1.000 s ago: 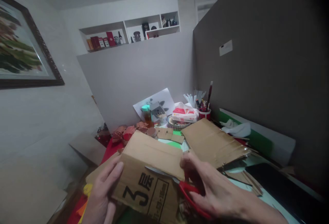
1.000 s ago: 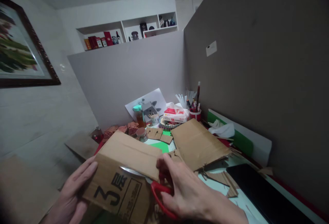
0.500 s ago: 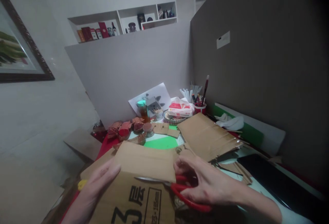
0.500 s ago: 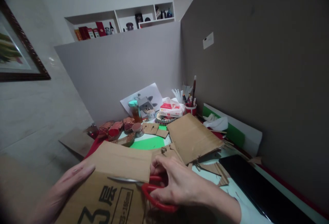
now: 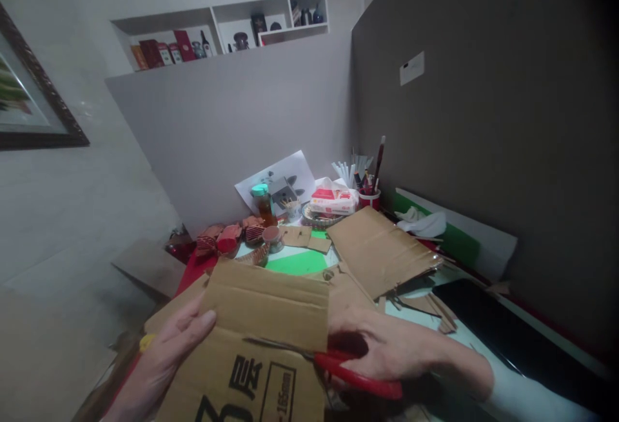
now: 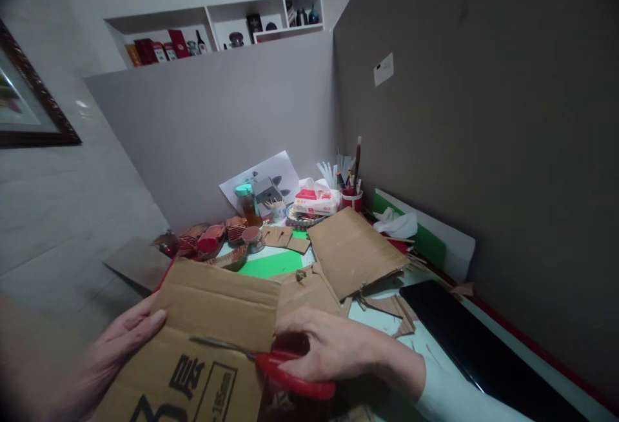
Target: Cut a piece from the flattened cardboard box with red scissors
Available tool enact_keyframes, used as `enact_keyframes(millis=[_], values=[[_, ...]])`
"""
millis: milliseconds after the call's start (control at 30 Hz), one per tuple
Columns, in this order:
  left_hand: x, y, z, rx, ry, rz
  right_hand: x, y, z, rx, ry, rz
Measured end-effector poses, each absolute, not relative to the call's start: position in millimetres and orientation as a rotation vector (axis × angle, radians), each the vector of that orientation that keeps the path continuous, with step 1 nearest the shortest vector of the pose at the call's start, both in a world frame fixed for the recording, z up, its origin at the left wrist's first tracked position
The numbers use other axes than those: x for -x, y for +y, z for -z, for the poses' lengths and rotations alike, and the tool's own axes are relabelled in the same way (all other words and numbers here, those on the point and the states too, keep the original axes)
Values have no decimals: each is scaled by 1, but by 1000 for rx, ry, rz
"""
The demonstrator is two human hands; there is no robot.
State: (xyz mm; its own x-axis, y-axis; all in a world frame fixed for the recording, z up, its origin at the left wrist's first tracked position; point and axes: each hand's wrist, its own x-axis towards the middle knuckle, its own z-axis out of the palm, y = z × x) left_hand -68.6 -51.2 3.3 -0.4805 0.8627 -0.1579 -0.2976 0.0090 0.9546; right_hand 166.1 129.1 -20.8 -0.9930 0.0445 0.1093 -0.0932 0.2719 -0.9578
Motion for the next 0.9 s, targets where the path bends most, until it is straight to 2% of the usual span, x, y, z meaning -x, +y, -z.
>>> enact_keyframes(millis=[233,567,700,900], values=[[70,-53,4,-623,1348,-1685,-169,123,20,-152,-2398,-1966],[70,-47,-7,-535,1250,-1738,-160,108,18,33,-2343,-1686],[64,-38,7,-361,1164,-1931,-154,109,27,112,-2275,-1585],[41,-20,36,-218,1169,-1861,-148,102,23,94,-2233,-1584]])
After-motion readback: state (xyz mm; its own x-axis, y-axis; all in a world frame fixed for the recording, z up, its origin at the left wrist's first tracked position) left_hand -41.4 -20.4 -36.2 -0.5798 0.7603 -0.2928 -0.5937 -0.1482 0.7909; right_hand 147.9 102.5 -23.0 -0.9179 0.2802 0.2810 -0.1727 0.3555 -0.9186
